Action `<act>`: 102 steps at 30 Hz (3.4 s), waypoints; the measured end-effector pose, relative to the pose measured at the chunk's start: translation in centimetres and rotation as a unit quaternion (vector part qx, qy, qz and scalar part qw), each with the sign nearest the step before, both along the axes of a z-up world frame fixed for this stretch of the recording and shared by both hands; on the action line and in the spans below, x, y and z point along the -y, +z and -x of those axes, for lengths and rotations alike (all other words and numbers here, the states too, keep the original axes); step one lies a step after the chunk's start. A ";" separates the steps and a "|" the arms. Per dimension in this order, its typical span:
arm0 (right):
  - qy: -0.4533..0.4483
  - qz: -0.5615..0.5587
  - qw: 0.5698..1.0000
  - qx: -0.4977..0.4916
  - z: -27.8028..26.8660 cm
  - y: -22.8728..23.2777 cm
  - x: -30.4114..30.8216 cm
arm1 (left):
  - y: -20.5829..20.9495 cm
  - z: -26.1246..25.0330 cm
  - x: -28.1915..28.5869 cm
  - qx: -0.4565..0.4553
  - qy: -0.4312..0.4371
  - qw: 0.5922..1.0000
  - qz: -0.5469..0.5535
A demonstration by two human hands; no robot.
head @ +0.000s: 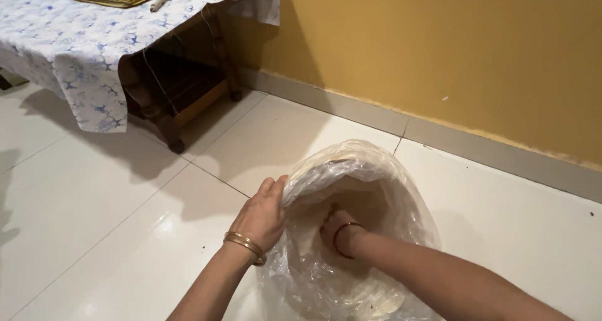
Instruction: The person places a clear plastic bag into a beige cylindrical bin and repeatedly adjusts it by hand. They smooth the bag along the interior walls and tuck the edges over the rim to fit the bag snugly inside the bin.
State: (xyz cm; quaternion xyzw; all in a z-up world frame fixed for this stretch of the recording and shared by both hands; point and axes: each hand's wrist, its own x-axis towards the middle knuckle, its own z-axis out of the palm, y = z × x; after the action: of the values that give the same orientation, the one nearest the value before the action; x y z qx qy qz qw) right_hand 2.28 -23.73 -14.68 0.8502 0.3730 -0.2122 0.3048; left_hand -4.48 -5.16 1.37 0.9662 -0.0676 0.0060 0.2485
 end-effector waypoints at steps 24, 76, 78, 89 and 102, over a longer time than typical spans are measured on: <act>-0.119 -0.104 0.971 -0.179 3.4 5.1 -2.0 | -1.0 -1.3 -0.8 0.014 0.032 0.999 0.024; -0.376 -0.274 0.836 -0.291 2.0 -1.6 -0.3 | -1.6 1.1 1.8 0.054 0.025 0.998 0.028; -0.254 -0.189 0.924 -0.213 1.9 -4.1 0.6 | -1.6 1.5 2.2 0.081 0.005 0.996 0.029; -0.091 -0.232 0.945 -0.211 -2.3 -8.1 -0.3 | -1.5 1.2 0.8 0.067 0.023 0.996 0.044; -0.173 -0.196 0.931 -0.257 0.4 1.3 -4.4 | -1.4 -1.6 -1.0 0.084 0.043 0.995 0.041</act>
State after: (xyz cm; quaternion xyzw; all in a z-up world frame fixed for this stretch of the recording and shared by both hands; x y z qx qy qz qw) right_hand 1.90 -19.31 -13.37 0.8608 0.3203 -0.3952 -0.0155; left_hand -2.87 -4.15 -0.07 0.9534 -0.0462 0.1004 0.2807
